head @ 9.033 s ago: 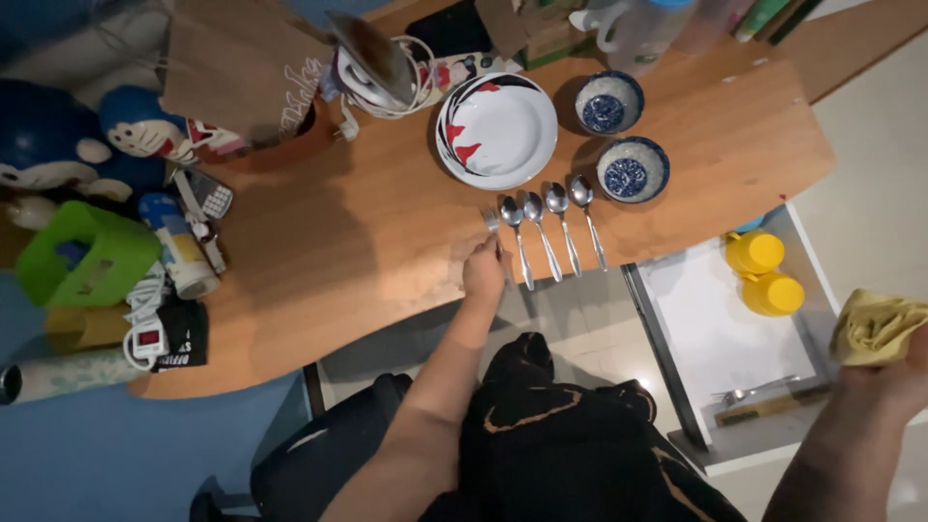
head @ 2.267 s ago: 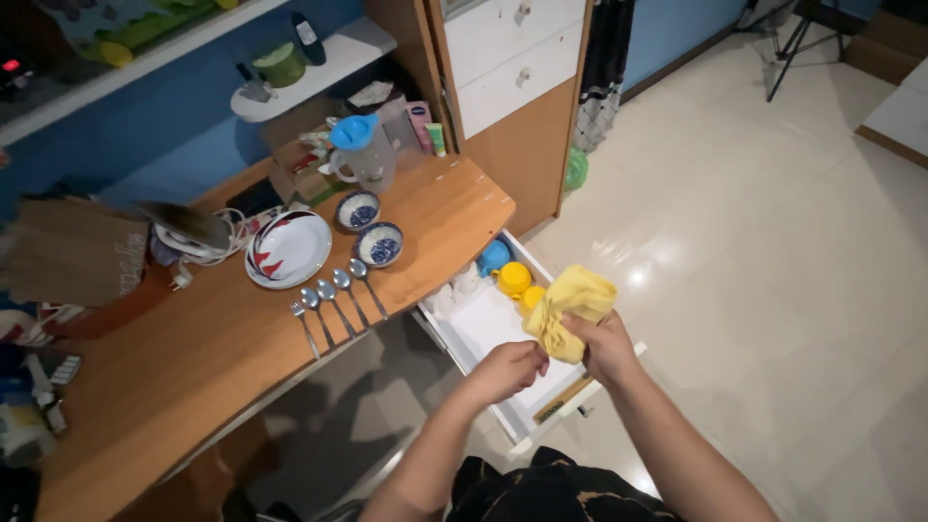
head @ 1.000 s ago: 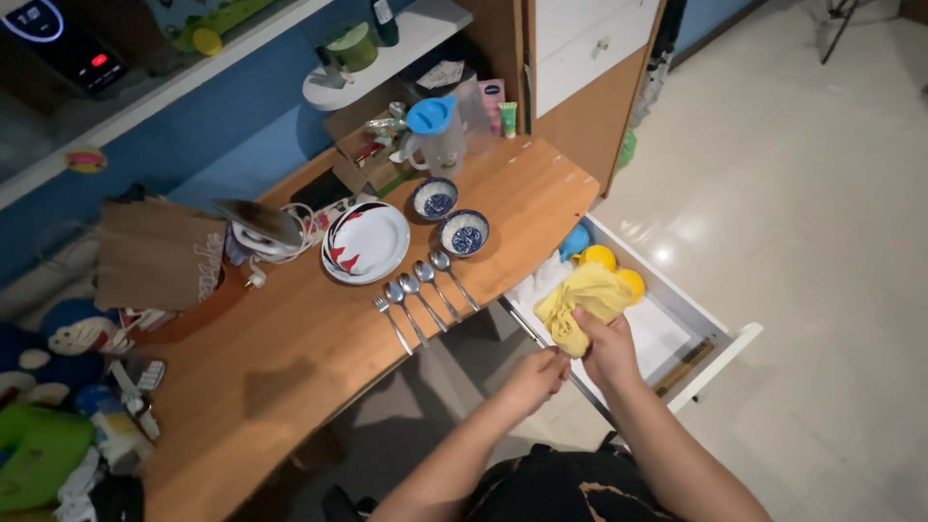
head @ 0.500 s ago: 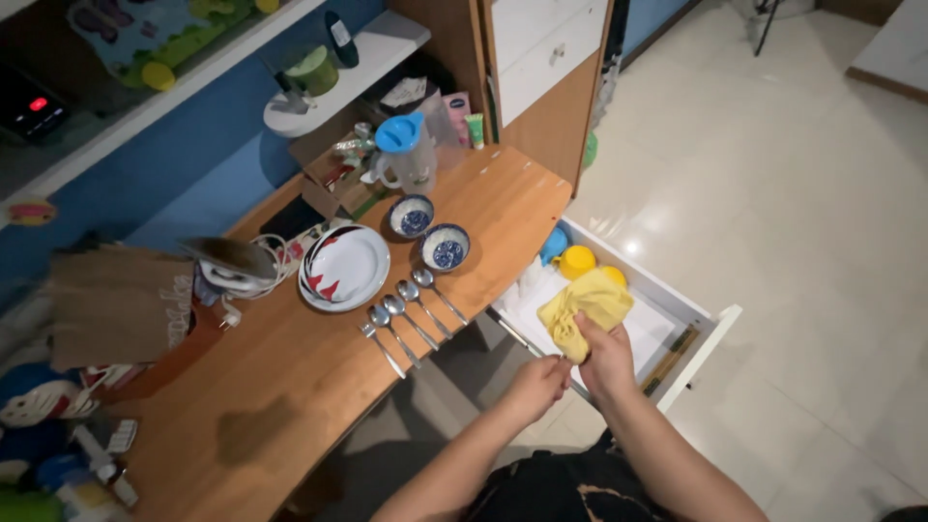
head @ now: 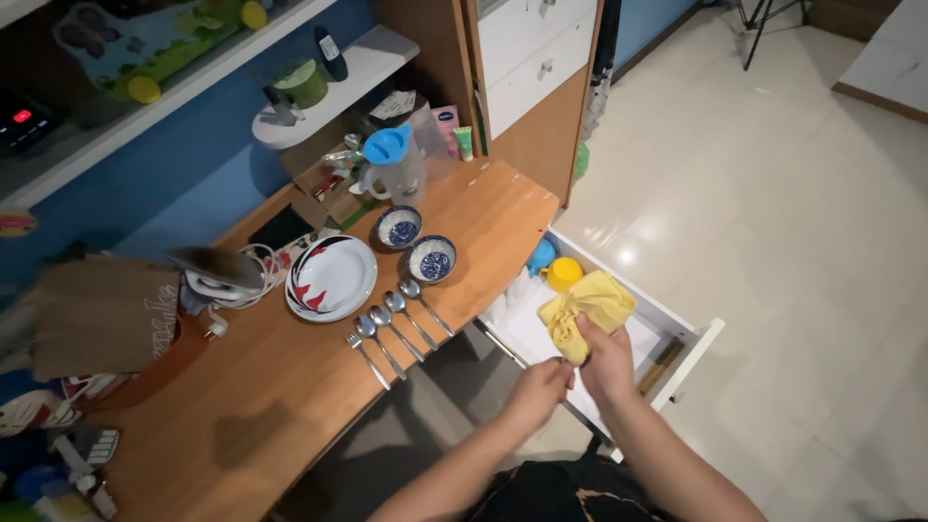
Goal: The person wipes several metal spoons and forks with a yellow cloth and places them into an open drawer. The person handles the cutlery one at a time, wiping each piece before depositing it into the drawer.
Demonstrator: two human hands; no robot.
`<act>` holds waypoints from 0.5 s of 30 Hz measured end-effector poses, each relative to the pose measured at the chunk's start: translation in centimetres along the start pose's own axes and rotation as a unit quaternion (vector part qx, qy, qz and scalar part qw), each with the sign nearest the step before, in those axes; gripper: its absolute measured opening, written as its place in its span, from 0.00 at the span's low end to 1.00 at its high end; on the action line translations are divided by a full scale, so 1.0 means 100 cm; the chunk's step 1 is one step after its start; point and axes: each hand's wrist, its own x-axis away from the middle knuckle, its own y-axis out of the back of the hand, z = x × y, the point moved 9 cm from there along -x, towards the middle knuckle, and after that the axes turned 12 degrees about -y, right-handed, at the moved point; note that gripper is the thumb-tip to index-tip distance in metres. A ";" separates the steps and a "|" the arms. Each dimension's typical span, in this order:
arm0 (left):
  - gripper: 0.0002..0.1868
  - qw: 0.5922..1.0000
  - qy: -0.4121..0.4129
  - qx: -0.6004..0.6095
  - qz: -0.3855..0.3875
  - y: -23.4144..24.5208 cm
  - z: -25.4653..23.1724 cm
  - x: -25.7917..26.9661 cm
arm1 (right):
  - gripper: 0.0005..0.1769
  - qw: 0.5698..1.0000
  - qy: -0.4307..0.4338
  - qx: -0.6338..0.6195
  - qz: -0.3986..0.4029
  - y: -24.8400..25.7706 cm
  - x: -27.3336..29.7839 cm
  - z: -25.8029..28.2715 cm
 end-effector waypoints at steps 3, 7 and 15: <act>0.22 0.999 0.005 0.001 -0.044 -0.022 0.006 0.004 | 0.14 1.000 0.011 0.000 -0.016 0.012 0.005 0.001; 0.19 1.000 0.005 -0.016 -0.001 -0.030 0.025 -0.017 | 0.23 0.997 -0.063 0.030 0.046 0.035 -0.031 0.006; 0.16 0.995 0.032 0.069 0.058 -0.043 -0.033 -0.030 | 0.31 0.993 -0.047 0.098 0.053 0.056 -0.060 0.045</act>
